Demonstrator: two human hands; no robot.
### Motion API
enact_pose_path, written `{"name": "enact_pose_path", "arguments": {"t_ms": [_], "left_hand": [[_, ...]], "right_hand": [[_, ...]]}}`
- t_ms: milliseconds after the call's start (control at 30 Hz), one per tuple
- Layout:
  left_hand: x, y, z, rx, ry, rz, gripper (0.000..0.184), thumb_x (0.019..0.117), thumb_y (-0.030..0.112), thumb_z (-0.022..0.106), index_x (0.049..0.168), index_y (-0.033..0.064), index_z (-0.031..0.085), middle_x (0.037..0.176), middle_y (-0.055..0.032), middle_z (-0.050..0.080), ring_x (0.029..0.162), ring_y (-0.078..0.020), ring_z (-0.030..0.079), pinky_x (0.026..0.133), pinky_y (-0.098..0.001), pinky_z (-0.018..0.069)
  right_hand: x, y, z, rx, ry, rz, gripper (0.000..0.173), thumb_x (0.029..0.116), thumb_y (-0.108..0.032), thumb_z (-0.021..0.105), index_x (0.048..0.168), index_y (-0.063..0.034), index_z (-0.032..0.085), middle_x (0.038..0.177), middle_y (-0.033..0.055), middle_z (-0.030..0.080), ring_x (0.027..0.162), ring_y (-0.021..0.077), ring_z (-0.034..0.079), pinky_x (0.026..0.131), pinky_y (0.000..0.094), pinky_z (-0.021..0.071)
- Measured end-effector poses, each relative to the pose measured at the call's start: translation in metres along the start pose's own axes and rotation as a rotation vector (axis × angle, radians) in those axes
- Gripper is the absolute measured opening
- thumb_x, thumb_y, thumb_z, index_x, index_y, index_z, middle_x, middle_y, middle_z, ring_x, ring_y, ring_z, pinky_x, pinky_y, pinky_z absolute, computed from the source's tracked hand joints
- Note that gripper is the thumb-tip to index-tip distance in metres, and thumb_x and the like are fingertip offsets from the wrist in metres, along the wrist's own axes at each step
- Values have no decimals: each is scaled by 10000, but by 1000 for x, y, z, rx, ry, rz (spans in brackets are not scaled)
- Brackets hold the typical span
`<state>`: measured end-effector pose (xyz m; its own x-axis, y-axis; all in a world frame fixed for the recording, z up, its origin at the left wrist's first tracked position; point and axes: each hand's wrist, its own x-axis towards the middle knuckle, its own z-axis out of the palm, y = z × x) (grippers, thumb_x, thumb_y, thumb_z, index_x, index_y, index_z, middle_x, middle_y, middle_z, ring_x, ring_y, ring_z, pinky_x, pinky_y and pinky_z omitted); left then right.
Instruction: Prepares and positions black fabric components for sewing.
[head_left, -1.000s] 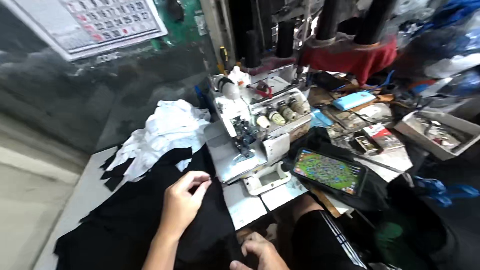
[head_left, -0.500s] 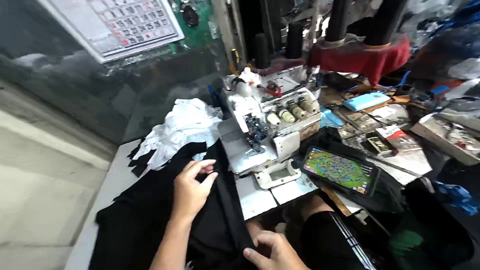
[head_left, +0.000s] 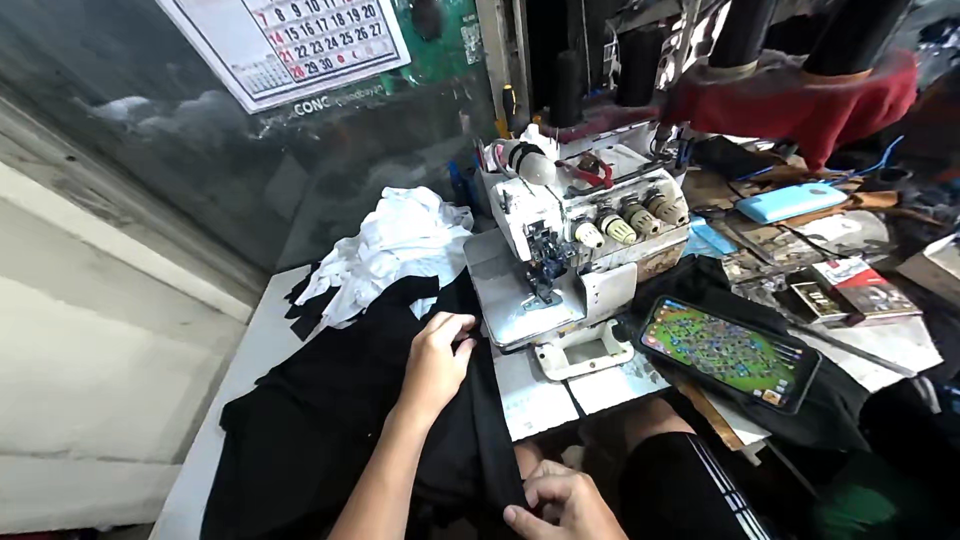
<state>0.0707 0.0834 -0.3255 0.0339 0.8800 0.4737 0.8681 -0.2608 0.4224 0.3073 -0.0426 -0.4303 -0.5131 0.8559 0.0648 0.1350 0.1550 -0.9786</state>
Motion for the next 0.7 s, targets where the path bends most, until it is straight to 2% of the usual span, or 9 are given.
{"name": "enact_pose_path", "arguments": {"t_ms": [100, 167, 267, 333, 400, 467, 533, 600, 700], "left_hand": [[2, 0, 3, 81, -41, 21, 257, 883, 26, 759, 1126, 107, 729, 1136, -39, 683, 1007, -148, 686, 881, -382, 611], [4, 2, 3, 161, -98, 30, 220, 891, 54, 756, 1103, 108, 732, 1117, -57, 674, 995, -203, 676, 867, -435, 595], [8, 5, 0, 323, -232, -7, 185, 919, 195, 757, 1078, 103, 738, 1056, -94, 670, 970, -277, 660, 870, -530, 541], [9, 6, -2, 403, -276, -14, 147, 934, 246, 742, 1005, 119, 761, 961, -85, 681, 917, -269, 665, 850, -526, 530], [7, 6, -2, 409, -249, 30, 100, 934, 241, 735, 946, 144, 760, 897, -57, 660, 874, -248, 648, 838, -507, 513], [3, 2, -6, 335, -193, 59, 82, 936, 242, 730, 953, 175, 774, 928, -30, 662, 902, -225, 639, 858, -506, 497], [0, 0, -17, 198, -134, 51, 96, 950, 239, 714, 988, 178, 779, 1034, -18, 681, 993, -215, 642, 909, -527, 499], [-1, 2, -31, 78, -86, 27, 110, 957, 236, 719, 1010, 154, 770, 1115, -19, 691, 1070, -211, 642, 934, -527, 510], [-2, 10, -53, -38, -44, -2, 72, 946, 216, 743, 990, 159, 741, 1141, 7, 684, 1082, -132, 650, 920, -406, 571]], "right_hand": [[2, 0, 3, 30, 7, -2, 261, 905, -373, 793, 838, -124, 754, 913, -15, 704, 870, 96, 670, 738, 309, 590], [4, -2, 3, 54, 2, 1, 275, 932, -369, 765, 830, -114, 752, 903, -9, 702, 875, 103, 671, 748, 316, 590], [6, -5, 4, 86, 23, 26, 327, 996, -372, 682, 821, -105, 748, 895, -3, 701, 873, 111, 667, 758, 324, 573], [11, -2, 6, 78, 51, 35, 325, 1010, -385, 655, 842, -131, 768, 905, -25, 721, 857, 95, 682, 751, 316, 588], [14, 1, 5, 33, 68, 39, 300, 996, -410, 667, 861, -168, 779, 916, -62, 736, 848, 59, 692, 747, 296, 602], [12, -3, 0, -12, 89, 13, 252, 965, -412, 711, 866, -192, 786, 921, -87, 738, 867, 38, 691, 767, 287, 606], [8, -11, -7, -27, 119, -19, 201, 926, -380, 765, 874, -188, 791, 939, -84, 737, 887, 41, 694, 783, 284, 614], [5, -16, -12, -4, 124, -4, 185, 909, -358, 789, 875, -176, 786, 950, -68, 735, 855, 61, 710, 745, 290, 641], [3, -22, -14, 39, 106, 22, 178, 903, -337, 801, 865, -165, 776, 957, -49, 732, 817, 94, 723, 701, 317, 662]]}}
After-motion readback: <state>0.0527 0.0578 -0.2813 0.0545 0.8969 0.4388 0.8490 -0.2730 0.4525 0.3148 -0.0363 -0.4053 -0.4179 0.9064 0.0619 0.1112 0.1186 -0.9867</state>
